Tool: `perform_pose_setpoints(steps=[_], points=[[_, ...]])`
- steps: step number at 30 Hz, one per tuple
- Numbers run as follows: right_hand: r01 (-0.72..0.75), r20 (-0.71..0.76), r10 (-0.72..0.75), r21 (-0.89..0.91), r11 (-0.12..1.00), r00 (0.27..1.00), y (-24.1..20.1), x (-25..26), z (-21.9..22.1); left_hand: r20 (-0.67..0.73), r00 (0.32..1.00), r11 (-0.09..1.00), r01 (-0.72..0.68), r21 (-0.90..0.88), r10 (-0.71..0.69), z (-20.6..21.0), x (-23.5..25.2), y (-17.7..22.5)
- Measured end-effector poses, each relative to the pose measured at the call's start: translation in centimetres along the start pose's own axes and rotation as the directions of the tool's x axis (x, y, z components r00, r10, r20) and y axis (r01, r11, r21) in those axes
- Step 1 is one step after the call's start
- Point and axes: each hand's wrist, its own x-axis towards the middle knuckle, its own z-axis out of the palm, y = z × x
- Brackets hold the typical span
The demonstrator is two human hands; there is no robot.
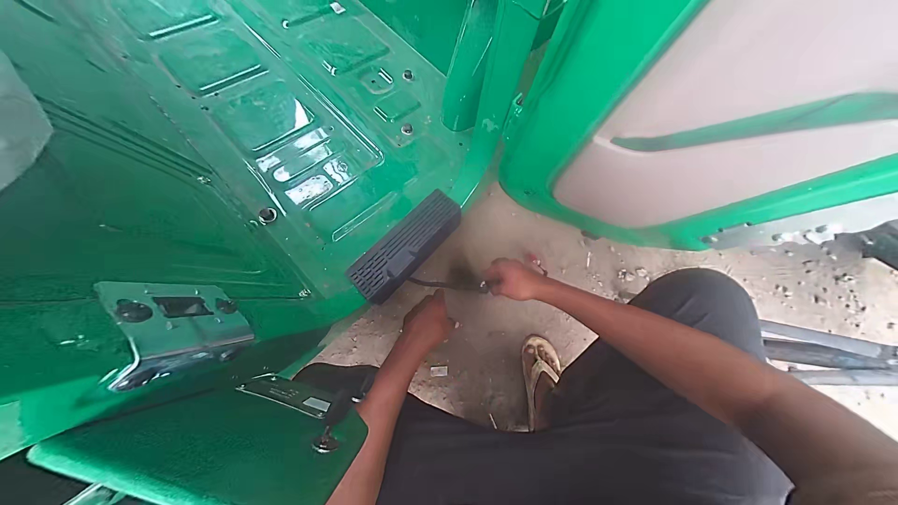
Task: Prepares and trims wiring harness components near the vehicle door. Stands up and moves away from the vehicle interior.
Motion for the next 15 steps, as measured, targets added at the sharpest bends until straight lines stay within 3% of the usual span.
perform_pose_setpoints(steps=[3, 6, 9, 12, 15], points=[[0.004, 0.002, -0.005, 0.209, 0.978, 1.000, -1.0, -4.5, -2.6, -0.102, 0.995, 0.996, -0.008, -0.087, -0.001, -0.3, -1.0, -0.1], [0.069, -0.004, -0.076, 0.490, 0.869, 0.997, -0.1, -7.2, -4.0, -0.372, 0.926, 0.983, -0.122, -0.134, 0.064, -0.7, -2.9, 1.0], [0.142, -0.007, -0.168, 0.570, 0.809, 0.986, -0.2, -8.9, -5.6, -0.610, 0.729, 0.930, -0.365, 0.039, 0.311, -0.6, -3.2, 1.6], [0.220, 0.019, -0.284, 0.582, 0.783, 0.959, -0.8, -9.8, -7.3, -0.688, 0.515, 0.781, -0.612, 0.122, 0.511, -0.4, -2.6, 2.0], [0.253, 0.054, -0.346, 0.580, 0.775, 0.936, -0.7, -10.1, -7.8, -0.686, 0.446, 0.607, -0.795, -0.008, 0.575, -0.2, -3.1, 2.1]])
